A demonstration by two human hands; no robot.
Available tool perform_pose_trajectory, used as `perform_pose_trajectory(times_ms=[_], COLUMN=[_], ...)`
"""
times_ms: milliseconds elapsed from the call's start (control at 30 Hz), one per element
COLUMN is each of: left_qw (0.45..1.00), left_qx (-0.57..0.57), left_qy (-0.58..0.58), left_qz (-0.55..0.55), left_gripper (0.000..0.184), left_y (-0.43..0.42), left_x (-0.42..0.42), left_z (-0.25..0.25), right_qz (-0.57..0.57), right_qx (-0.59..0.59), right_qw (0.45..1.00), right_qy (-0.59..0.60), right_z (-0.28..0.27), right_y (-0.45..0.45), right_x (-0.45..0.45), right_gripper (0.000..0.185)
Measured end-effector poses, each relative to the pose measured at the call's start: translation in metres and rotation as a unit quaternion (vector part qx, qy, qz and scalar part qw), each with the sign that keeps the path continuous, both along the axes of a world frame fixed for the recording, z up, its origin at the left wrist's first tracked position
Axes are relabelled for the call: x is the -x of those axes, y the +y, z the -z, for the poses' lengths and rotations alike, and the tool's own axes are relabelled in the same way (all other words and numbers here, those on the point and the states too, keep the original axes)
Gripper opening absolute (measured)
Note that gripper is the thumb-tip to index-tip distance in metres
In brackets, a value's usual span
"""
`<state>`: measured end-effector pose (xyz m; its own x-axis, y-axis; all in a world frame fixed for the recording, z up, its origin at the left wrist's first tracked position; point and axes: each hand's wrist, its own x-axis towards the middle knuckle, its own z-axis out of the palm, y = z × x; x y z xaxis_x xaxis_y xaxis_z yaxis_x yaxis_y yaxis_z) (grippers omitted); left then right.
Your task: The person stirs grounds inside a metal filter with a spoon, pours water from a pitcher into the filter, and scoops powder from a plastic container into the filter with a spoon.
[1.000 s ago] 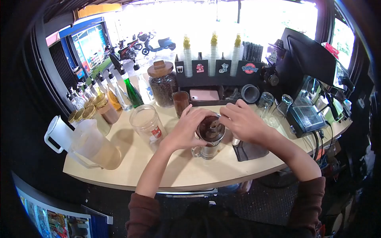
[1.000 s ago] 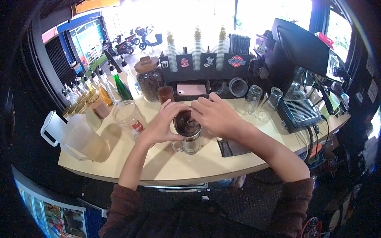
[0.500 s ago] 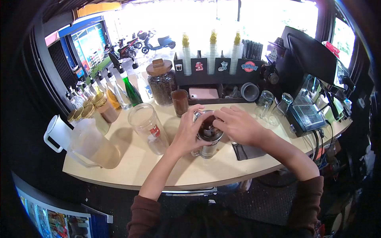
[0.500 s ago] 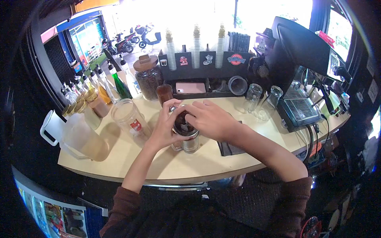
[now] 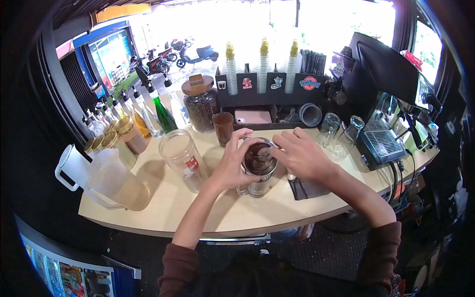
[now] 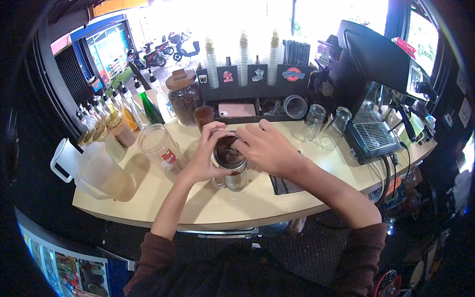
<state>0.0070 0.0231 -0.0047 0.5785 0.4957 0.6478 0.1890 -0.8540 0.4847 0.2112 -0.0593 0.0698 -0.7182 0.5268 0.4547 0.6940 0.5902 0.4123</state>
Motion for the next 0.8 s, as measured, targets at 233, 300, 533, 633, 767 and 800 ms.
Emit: perform_pose_trajectory(times_ms=[233, 300, 533, 633, 767, 800], left_qw=[0.998, 0.997, 0.996, 0.995, 0.993, 0.991], left_qx=[0.009, 0.03, 0.003, -0.018, -0.027, -0.032], left_qy=[-0.006, -0.02, -0.056, -0.066, -0.093, -0.101], left_qz=[-0.066, -0.062, -0.069, -0.068, -0.074, -0.08], left_gripper=[0.091, 0.092, 0.094, 0.093, 0.093, 0.094], left_y=[-0.013, -0.013, -0.014, -0.017, -0.017, -0.017], left_x=[-0.003, -0.004, -0.01, -0.011, -0.015, -0.015], left_z=[0.005, 0.009, 0.016, 0.017, 0.022, 0.023], right_qz=[0.01, -0.01, 0.005, -0.017, 0.039, 0.049], right_qx=[0.01, 0.039, -0.019, 0.021, 0.02, 0.041], right_qw=[1.0, 0.999, 1.0, 1.0, 0.999, 0.996], right_qy=[0.014, 0.027, -0.011, -0.016, 0.033, 0.067], right_z=[0.009, 0.013, 0.004, 0.003, 0.013, 0.018], right_y=[-0.005, -0.005, -0.01, -0.011, -0.008, -0.009], right_x=[0.006, 0.006, 0.003, 0.004, 0.017, 0.02], right_gripper=[0.017, 0.016, 0.014, 0.016, 0.016, 0.016])
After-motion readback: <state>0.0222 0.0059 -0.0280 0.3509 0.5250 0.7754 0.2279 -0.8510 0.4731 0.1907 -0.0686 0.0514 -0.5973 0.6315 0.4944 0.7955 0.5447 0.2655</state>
